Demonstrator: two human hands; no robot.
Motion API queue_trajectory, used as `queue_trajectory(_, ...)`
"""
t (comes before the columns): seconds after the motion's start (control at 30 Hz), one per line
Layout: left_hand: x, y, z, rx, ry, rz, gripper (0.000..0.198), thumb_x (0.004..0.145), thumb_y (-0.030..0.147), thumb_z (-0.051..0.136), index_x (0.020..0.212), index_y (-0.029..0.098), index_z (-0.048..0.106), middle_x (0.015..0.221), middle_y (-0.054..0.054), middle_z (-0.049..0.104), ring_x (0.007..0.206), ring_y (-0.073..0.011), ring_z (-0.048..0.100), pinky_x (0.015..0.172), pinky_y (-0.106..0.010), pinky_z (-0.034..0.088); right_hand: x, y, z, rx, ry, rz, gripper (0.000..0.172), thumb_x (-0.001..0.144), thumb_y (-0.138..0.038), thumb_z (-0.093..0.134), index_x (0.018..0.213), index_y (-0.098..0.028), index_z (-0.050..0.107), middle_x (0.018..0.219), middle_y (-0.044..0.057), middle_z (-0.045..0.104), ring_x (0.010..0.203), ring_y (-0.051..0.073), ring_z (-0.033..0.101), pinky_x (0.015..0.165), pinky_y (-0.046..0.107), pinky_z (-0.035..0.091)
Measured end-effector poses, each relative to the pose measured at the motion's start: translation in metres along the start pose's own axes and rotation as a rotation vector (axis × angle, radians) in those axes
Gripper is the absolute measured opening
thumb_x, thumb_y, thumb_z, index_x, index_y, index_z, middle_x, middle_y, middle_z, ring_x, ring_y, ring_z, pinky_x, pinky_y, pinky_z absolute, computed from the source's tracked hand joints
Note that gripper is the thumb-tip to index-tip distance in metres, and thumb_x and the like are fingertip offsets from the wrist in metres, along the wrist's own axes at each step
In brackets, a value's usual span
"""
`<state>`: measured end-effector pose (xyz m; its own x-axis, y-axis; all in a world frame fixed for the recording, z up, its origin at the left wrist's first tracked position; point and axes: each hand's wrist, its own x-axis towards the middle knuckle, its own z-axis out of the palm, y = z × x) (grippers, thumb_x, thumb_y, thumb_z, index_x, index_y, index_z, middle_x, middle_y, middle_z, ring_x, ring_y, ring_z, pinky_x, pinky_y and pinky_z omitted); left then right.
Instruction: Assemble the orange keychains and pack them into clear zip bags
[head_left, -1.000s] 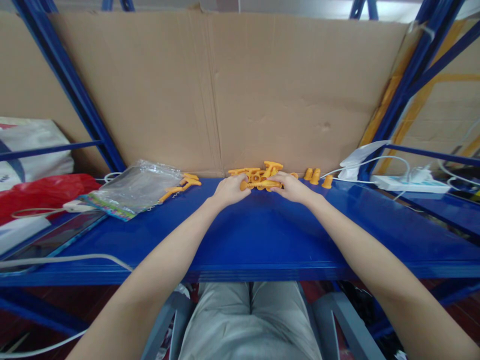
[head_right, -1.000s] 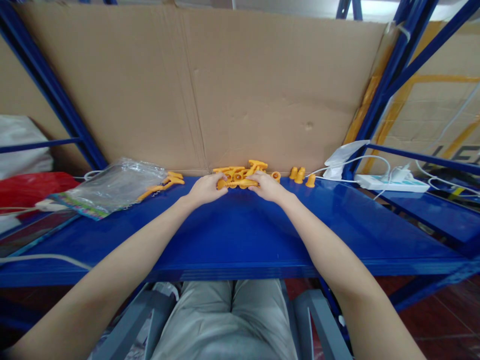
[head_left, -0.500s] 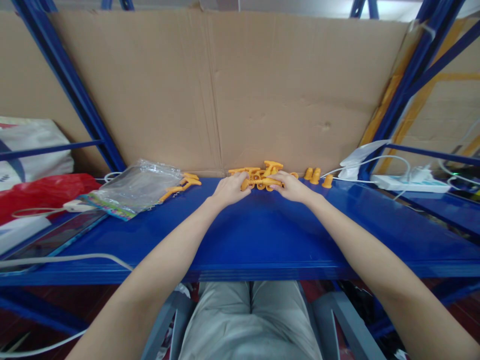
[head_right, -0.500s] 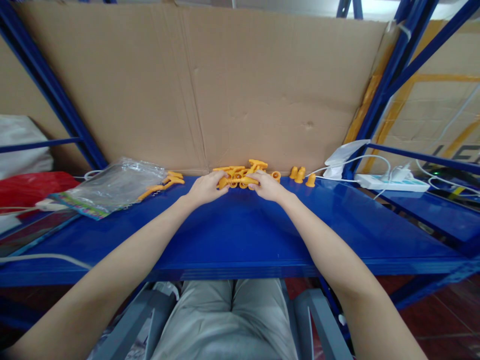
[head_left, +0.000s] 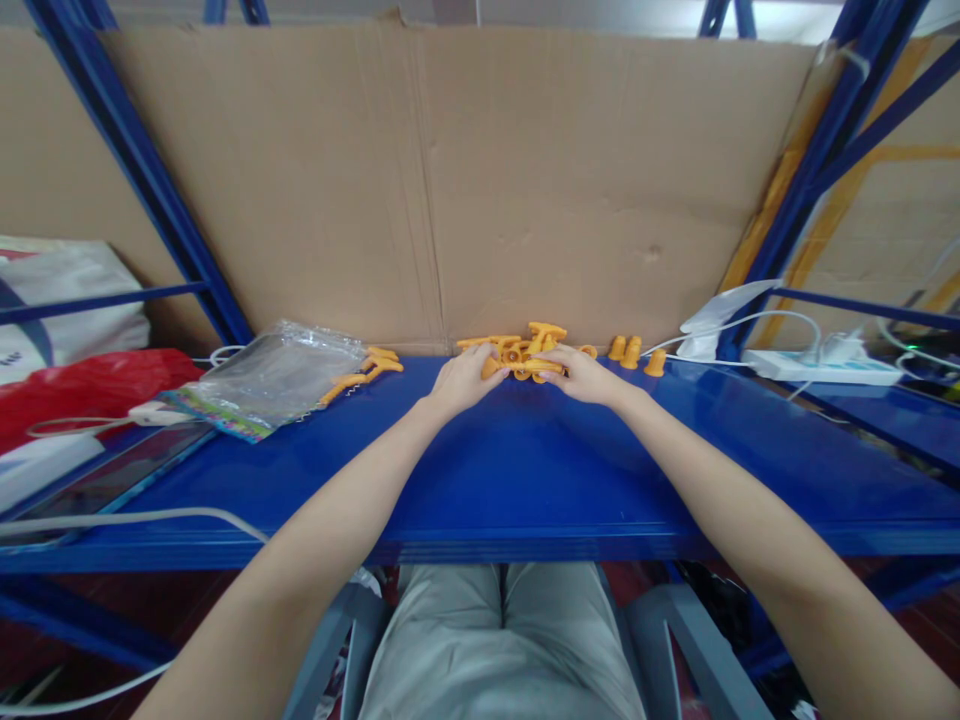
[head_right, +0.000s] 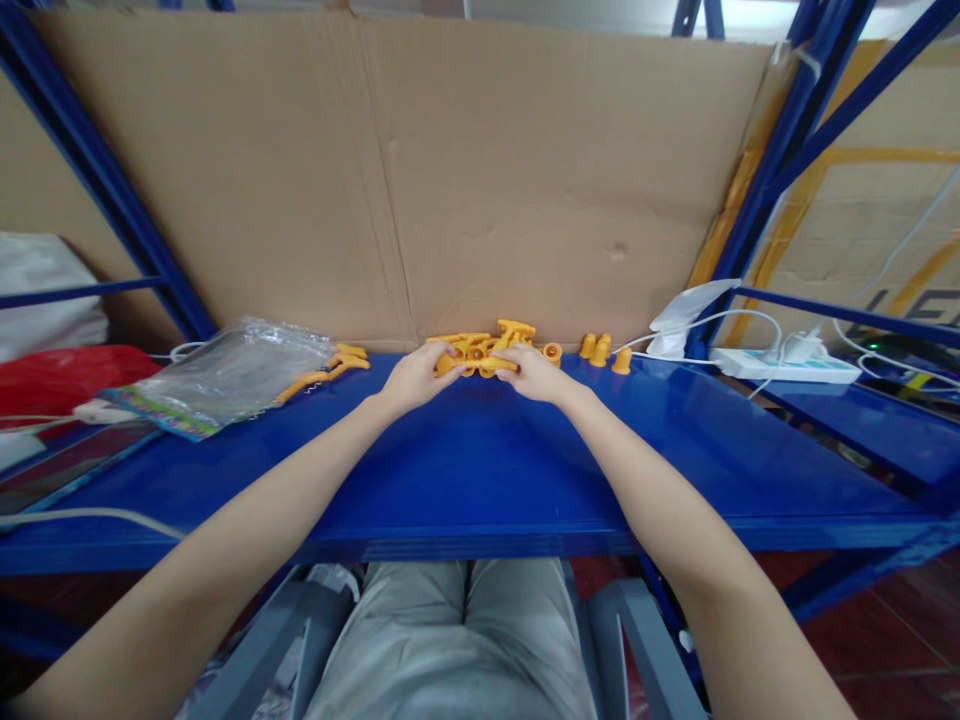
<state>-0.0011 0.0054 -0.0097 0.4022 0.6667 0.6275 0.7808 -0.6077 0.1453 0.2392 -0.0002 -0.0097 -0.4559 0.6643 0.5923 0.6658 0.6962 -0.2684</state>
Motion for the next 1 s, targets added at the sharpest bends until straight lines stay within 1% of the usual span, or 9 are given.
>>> queue_trajectory(0.1,0.001,-0.002,0.002,-0.008,0.017,0.006,0.023,0.088,0.041,0.061,0.101,0.022,0.058,0.104,-0.006,0.07,0.097,-0.0235,0.066,0.082,-0.034,0.052,0.0,0.002,-0.003,0.173,-0.039,0.086,0.038,0.087,-0.021,0.063,0.124,-0.02,0.067,0.127,0.011,0.067,0.116,0.025,0.063,0.104,0.047,0.047)
queue_trajectory(0.23,0.002,-0.005,0.004,-0.02,0.039,0.014,0.024,0.087,0.041,0.063,0.099,0.022,0.058,0.101,-0.006,0.07,0.095,-0.0234,0.066,0.081,-0.034,0.052,-0.003,0.003,-0.01,0.442,-0.082,0.252,0.052,0.08,-0.019,0.071,0.131,-0.019,0.06,0.13,0.012,0.063,0.11,0.024,0.066,0.1,0.045,0.051)
queue_trajectory(0.3,0.002,-0.006,0.005,-0.025,0.042,0.011,0.023,0.087,0.041,0.064,0.099,0.022,0.057,0.1,-0.007,0.07,0.095,-0.0237,0.066,0.081,-0.034,0.052,-0.004,0.002,-0.014,0.537,-0.077,0.331,0.05,0.078,-0.017,0.074,0.126,-0.018,0.061,0.124,0.013,0.065,0.105,0.023,0.067,0.098,0.044,0.052)
queue_trajectory(0.4,0.002,-0.007,0.005,-0.036,0.043,0.013,0.022,0.087,0.039,0.064,0.098,0.021,0.057,0.1,-0.007,0.07,0.095,-0.0239,0.066,0.081,-0.035,0.052,-0.005,-0.003,-0.019,0.633,-0.089,0.439,0.035,0.079,-0.018,0.073,0.113,-0.018,0.064,0.109,0.01,0.071,0.094,0.02,0.07,0.093,0.042,0.053)
queue_trajectory(0.5,0.002,-0.008,0.005,-0.04,0.047,0.024,0.022,0.087,0.039,0.064,0.098,0.021,0.057,0.1,-0.007,0.07,0.095,-0.0236,0.066,0.081,-0.035,0.052,-0.004,-0.012,-0.023,0.663,-0.112,0.532,0.021,0.084,-0.028,0.071,0.101,-0.018,0.065,0.094,0.007,0.074,0.082,0.019,0.072,0.083,0.037,0.054)
queue_trajectory(0.63,0.002,-0.009,0.005,-0.039,0.041,0.028,0.022,0.087,0.038,0.064,0.099,0.021,0.057,0.103,-0.007,0.07,0.097,-0.0235,0.066,0.082,-0.034,0.052,-0.003,-0.023,-0.022,0.65,-0.121,0.62,0.029,0.092,-0.045,0.061,0.088,-0.017,0.062,0.082,0.007,0.074,0.071,0.016,0.071,0.067,0.026,0.049)
queue_trajectory(0.77,0.002,-0.009,0.005,-0.04,0.035,0.027,0.022,0.087,0.038,0.064,0.099,0.021,0.058,0.104,-0.007,0.07,0.099,-0.0237,0.066,0.083,-0.034,0.052,-0.002,-0.029,-0.018,0.64,-0.09,0.682,0.032,0.099,-0.045,0.05,0.086,-0.017,0.056,0.073,0.007,0.072,0.057,0.012,0.065,0.054,0.021,0.043)
queue_trajectory(0.9,0.003,-0.01,0.005,-0.034,0.016,0.015,0.024,0.087,0.039,0.064,0.099,0.02,0.058,0.103,-0.008,0.07,0.097,-0.024,0.066,0.082,-0.034,0.051,-0.003,-0.027,-0.022,0.671,-0.174,0.718,0.026,0.098,-0.044,0.052,0.102,-0.019,0.056,0.08,0.006,0.074,0.061,0.013,0.067,0.061,0.023,0.049)
queue_trajectory(1.0,0.003,-0.011,0.005,-0.048,0.01,0.014,0.023,0.087,0.039,0.065,0.098,0.02,0.058,0.1,-0.007,0.07,0.095,-0.0232,0.066,0.08,-0.033,0.051,-0.006,-0.024,-0.029,0.708,-0.248,0.679,0.04,0.087,-0.04,0.07,0.117,-0.022,0.05,0.088,0.005,0.075,0.068,0.014,0.069,0.073,0.028,0.052)
